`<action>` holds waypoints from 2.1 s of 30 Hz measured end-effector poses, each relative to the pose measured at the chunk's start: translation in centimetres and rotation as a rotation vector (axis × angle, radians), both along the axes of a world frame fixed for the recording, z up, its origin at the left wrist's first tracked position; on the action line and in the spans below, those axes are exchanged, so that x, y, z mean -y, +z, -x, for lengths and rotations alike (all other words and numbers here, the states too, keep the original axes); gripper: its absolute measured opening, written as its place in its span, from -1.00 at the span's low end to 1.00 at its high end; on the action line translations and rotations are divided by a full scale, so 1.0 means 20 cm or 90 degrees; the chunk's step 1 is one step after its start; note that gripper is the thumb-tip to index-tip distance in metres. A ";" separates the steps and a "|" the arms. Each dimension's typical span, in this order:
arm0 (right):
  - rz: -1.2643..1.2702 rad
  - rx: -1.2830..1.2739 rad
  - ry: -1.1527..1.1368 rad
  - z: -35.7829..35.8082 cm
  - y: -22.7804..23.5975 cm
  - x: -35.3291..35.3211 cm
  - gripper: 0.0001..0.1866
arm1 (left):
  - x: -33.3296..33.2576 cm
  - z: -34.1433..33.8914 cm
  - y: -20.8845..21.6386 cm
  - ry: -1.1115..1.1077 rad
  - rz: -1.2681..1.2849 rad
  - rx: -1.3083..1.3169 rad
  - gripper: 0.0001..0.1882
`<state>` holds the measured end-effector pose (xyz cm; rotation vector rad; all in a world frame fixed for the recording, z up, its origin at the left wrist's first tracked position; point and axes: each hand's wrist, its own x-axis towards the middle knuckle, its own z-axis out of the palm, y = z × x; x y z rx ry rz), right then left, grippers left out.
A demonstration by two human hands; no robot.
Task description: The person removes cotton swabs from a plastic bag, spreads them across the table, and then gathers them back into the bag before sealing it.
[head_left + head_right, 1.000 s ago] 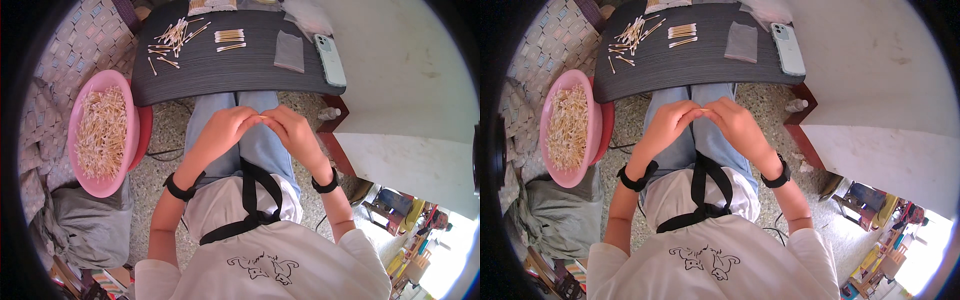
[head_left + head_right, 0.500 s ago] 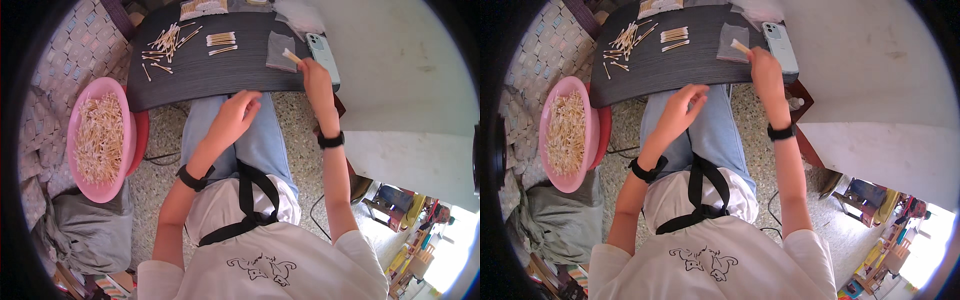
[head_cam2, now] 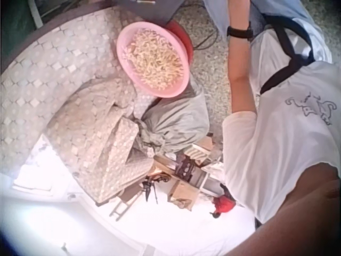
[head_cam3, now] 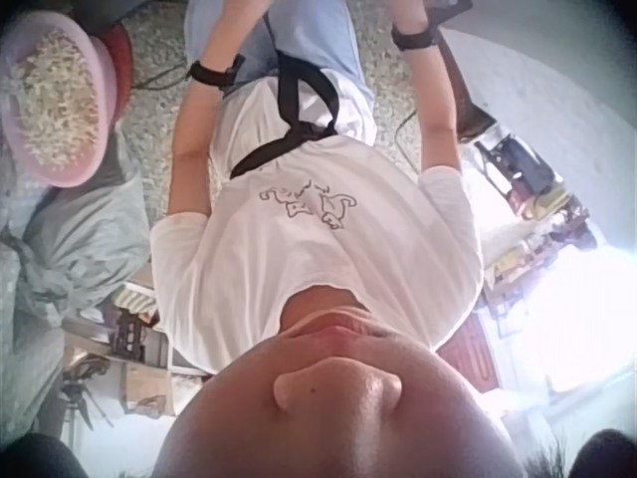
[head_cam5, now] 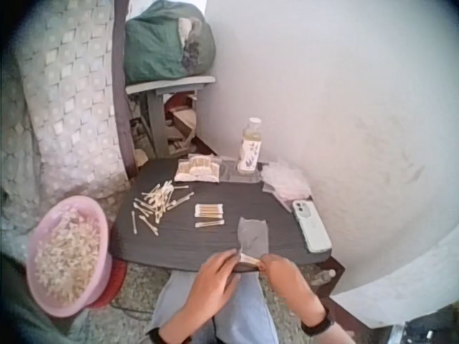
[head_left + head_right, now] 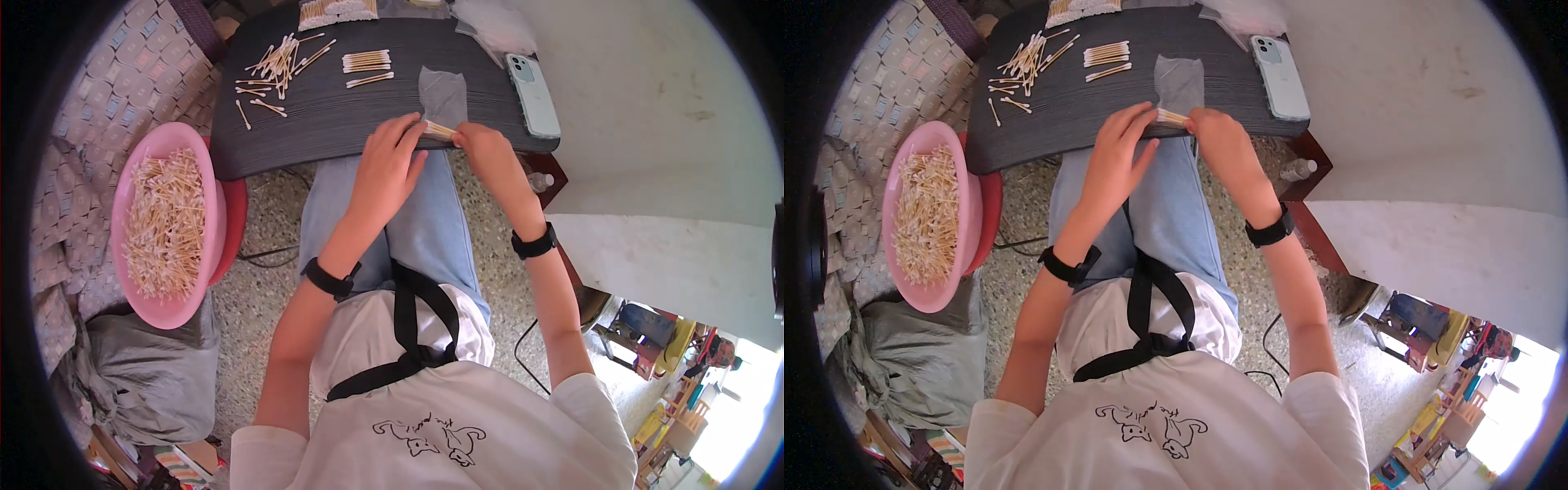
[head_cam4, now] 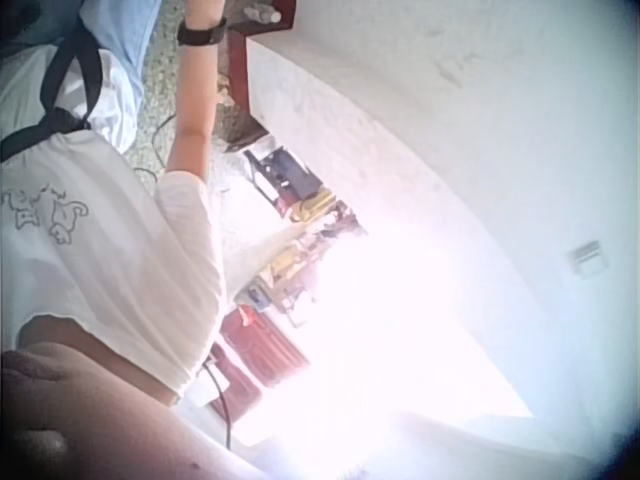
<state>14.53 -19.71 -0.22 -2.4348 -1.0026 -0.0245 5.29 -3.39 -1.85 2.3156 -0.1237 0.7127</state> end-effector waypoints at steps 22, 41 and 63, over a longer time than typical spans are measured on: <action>-0.204 -0.172 -0.166 0.29 -0.04 0.08 -0.82 | 0.05 -0.05 -0.06 0.022 0.101 -0.016 -0.92; -0.309 -0.477 -0.116 0.21 -0.15 0.01 -0.78 | 0.05 0.07 -0.05 -0.131 0.051 0.033 -0.79; -0.290 -0.212 0.031 0.31 0.16 0.02 -0.82 | -0.16 0.15 0.18 -0.200 0.194 -0.250 -0.88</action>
